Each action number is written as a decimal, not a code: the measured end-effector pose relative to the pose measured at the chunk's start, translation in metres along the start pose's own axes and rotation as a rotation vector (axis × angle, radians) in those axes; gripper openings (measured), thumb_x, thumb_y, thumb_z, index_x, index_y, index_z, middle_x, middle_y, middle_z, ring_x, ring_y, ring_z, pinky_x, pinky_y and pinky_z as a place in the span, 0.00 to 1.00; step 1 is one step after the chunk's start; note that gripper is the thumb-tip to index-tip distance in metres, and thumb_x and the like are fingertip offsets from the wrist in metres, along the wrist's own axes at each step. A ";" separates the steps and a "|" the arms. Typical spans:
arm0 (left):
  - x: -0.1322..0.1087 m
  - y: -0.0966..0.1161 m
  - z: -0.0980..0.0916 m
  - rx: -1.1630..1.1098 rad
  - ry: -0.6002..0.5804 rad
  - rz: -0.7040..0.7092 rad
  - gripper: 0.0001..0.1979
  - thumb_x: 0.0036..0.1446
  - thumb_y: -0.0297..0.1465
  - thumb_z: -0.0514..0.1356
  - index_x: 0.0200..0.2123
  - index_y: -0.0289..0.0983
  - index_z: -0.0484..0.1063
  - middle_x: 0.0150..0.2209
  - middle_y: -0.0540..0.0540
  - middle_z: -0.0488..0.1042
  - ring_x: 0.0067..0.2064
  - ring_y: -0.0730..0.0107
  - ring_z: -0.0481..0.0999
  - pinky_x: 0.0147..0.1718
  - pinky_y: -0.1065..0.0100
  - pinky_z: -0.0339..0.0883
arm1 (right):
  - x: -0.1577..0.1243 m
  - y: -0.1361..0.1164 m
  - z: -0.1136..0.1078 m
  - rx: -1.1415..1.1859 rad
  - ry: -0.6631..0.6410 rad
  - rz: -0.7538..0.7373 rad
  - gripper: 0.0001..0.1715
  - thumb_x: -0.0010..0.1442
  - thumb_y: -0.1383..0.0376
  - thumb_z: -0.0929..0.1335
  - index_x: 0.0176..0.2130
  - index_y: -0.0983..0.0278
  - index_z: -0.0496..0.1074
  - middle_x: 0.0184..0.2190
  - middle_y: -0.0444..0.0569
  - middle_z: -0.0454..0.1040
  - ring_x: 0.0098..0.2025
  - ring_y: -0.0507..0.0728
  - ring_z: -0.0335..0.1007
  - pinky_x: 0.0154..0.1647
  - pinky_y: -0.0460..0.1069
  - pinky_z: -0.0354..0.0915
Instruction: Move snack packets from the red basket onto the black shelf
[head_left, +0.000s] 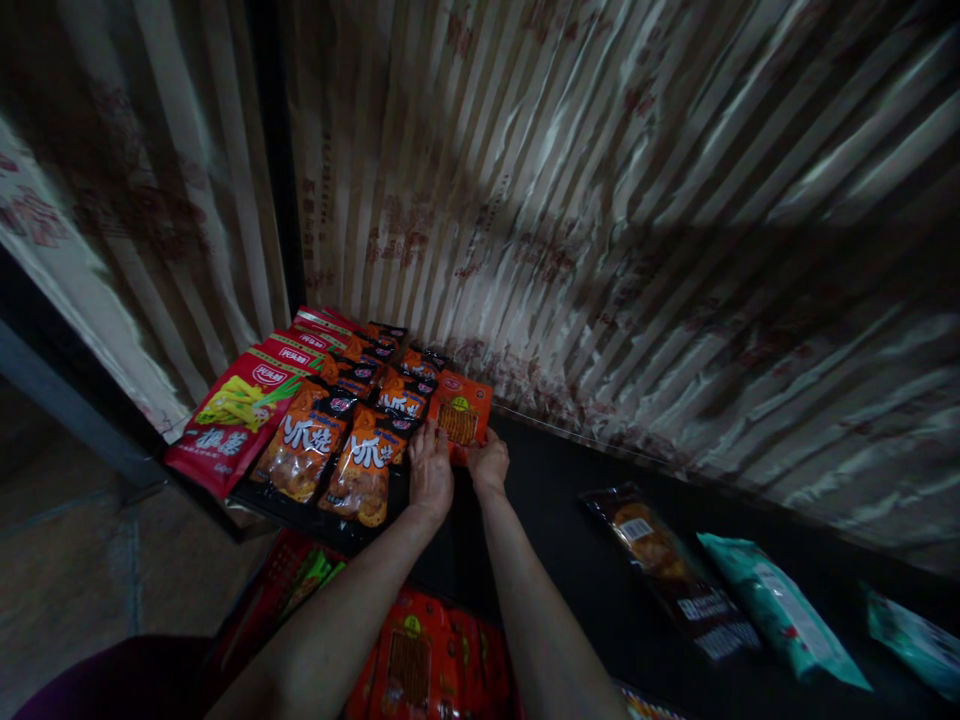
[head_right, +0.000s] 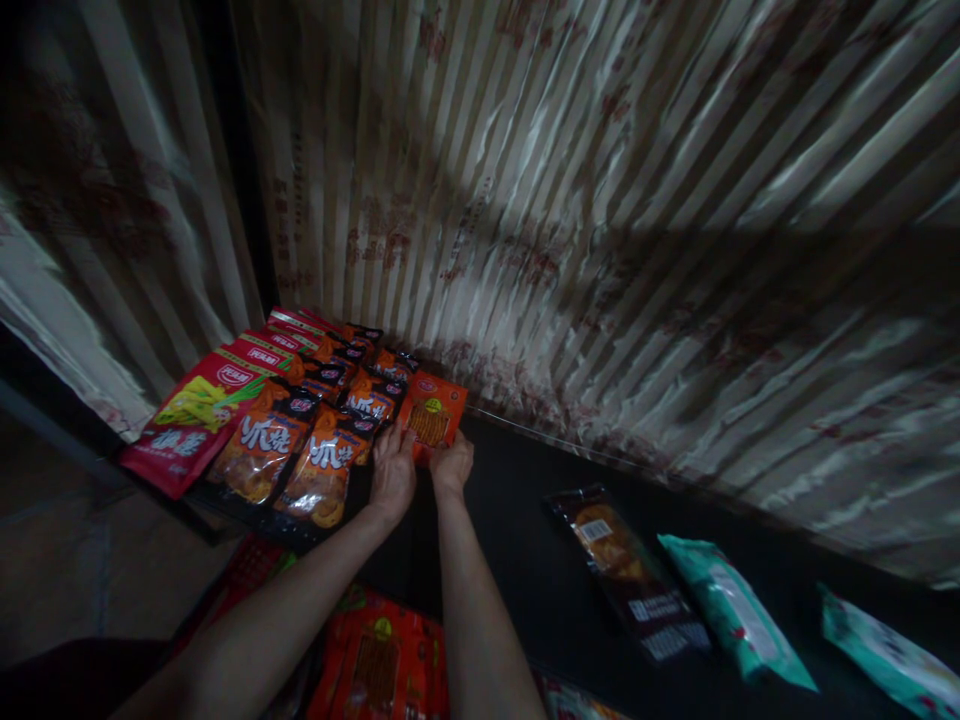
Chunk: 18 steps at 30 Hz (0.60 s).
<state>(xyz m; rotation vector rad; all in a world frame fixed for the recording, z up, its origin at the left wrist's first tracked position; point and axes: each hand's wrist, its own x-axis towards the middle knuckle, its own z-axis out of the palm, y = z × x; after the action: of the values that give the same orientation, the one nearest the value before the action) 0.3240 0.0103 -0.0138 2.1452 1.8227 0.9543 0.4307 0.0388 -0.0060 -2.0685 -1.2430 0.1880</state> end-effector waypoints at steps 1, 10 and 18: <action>0.000 -0.001 0.001 -0.012 -0.006 0.013 0.23 0.58 0.19 0.47 0.55 0.31 0.67 0.60 0.35 0.63 0.62 0.56 0.60 0.59 0.53 0.57 | -0.001 0.000 0.000 0.000 0.006 0.001 0.22 0.50 0.70 0.63 0.45 0.66 0.73 0.33 0.52 0.77 0.38 0.57 0.72 0.41 0.48 0.65; 0.001 -0.003 0.004 -0.063 -0.023 0.073 0.23 0.58 0.19 0.45 0.55 0.29 0.67 0.58 0.35 0.66 0.65 0.59 0.56 0.62 0.51 0.51 | -0.013 0.000 0.002 -0.118 0.060 -0.187 0.32 0.50 0.70 0.63 0.56 0.70 0.66 0.60 0.62 0.61 0.64 0.63 0.52 0.62 0.59 0.50; 0.003 -0.004 0.001 -0.118 -0.096 0.070 0.23 0.61 0.21 0.44 0.56 0.26 0.65 0.60 0.33 0.63 0.66 0.58 0.53 0.63 0.53 0.51 | -0.006 -0.005 0.009 -0.158 -0.114 -0.424 0.27 0.62 0.68 0.56 0.57 0.71 0.65 0.60 0.59 0.64 0.67 0.57 0.48 0.66 0.56 0.45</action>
<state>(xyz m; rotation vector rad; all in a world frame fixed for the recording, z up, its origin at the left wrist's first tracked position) 0.3210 0.0146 -0.0158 2.1559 1.6160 0.9315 0.4199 0.0396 -0.0110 -1.8894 -1.7827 0.0118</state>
